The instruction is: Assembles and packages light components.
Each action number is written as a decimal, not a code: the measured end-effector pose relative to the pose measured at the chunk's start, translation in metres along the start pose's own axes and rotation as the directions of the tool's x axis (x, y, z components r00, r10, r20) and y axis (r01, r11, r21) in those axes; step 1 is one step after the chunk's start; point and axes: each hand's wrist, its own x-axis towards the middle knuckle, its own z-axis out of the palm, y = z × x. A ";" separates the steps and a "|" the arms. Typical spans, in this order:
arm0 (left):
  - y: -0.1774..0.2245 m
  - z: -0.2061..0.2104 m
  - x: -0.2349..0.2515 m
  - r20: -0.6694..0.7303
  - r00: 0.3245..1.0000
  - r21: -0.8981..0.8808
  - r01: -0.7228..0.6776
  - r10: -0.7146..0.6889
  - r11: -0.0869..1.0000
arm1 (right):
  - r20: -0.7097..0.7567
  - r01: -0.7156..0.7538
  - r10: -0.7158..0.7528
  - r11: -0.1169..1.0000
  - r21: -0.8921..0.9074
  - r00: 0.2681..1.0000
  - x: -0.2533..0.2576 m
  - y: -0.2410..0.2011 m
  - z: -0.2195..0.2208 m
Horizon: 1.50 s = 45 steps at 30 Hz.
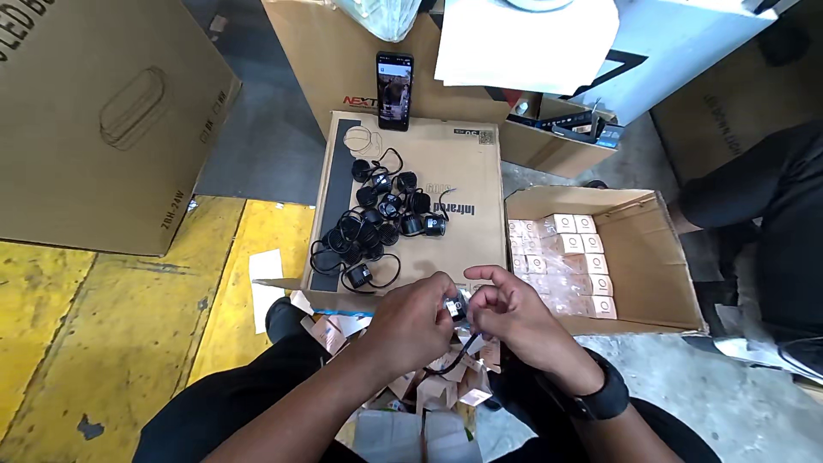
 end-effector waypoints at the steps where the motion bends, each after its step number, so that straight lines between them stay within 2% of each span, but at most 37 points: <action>1: 0.001 -0.001 0.000 0.016 1.000 0.026 0.022 -0.022 0.999 | 0.009 -0.004 0.004 0.999 0.036 1.000 0.000 -0.001 -0.001; 4: 0.006 -0.006 0.002 0.094 0.989 0.145 0.100 -0.114 0.984 | 0.022 0.007 -0.009 0.994 0.110 1.000 0.000 -0.002 -0.004; 6: 0.005 -0.006 0.002 0.110 0.985 0.238 0.102 -0.131 0.966 | 0.027 0.024 -0.027 0.992 0.127 0.999 0.001 -0.001 -0.007; 9: 0.002 -0.004 0.001 0.069 0.993 0.319 0.072 -0.099 0.945 | 0.008 0.031 -0.033 0.992 0.124 0.999 0.002 0.000 -0.006; 13: 0.000 -0.006 -0.001 -0.021 0.999 0.284 0.036 -0.031 0.958 | -0.055 0.068 -0.065 0.996 0.055 0.996 0.003 0.004 -0.005; 15: 0.000 -0.009 -0.002 -0.025 0.999 0.178 0.027 -0.023 0.984 | -0.095 0.095 -0.095 0.995 -0.001 0.991 0.004 0.006 -0.004; 19: -0.004 -0.015 -0.001 -0.037 0.997 -0.151 0.058 -0.065 0.987 | -0.150 0.108 -0.118 0.991 -0.074 0.982 0.008 0.010 -0.007; 22: -0.007 -0.020 0.001 -0.053 0.995 -0.349 0.060 -0.084 0.935 | -0.091 0.032 -0.079 0.903 -0.428 0.993 0.010 0.018 -0.013; 24: -0.006 -0.024 0.001 -0.062 0.995 -0.473 0.040 -0.079 0.880 | -0.030 -0.014 -0.003 0.830 -0.557 1.000 0.011 0.023 -0.010; 25: -0.006 -0.025 0.000 -0.072 0.995 -0.545 0.021 -0.071 0.838 | -0.004 -0.021 0.023 0.831 -0.556 1.000 0.011 0.025 -0.007; 27: -0.006 -0.025 0.001 -0.088 0.994 -0.669 -0.008 -0.068 0.744 | 0.055 0.062 -0.042 0.892 -0.448 0.998 0.009 0.028 0.000; 29: -0.006 -0.024 0.002 -0.089 0.992 -0.725 -0.003 -0.089 0.689 | 0.084 0.185 -0.171 0.962 -0.199 0.982 0.005 0.021 0.010; 31: -0.006 -0.023 0.002 -0.082 0.991 -0.704 0.018 -0.106 0.710 | 0.064 0.255 -0.255 0.967 0.009 0.965 0.004 0.016 0.019; 32: -0.007 -0.021 0.002 -0.084 0.991 -0.671 0.024 -0.108 0.741 | 0.046 0.279 -0.280 0.960 0.023 0.959 0.004 0.017 0.021; 35: -0.007 -0.020 0.002 -0.095 0.989 -0.554 0.039 -0.110 0.831 | -0.023 0.325 -0.328 0.942 -0.080 0.944 0.007 0.026 0.020; 40: -0.009 -0.021 0.005 -0.139 0.979 -0.421 0.080 -0.151 0.903 | -0.126 0.280 -0.302 0.945 -0.171 0.945 0.006 0.020 0.016; 45: -0.011 -0.022 0.007 -0.155 0.973 -0.137 0.148 -0.169 0.979 | -0.198 0.202 -0.363 0.808 -0.553 0.910 0.010 0.025 0.010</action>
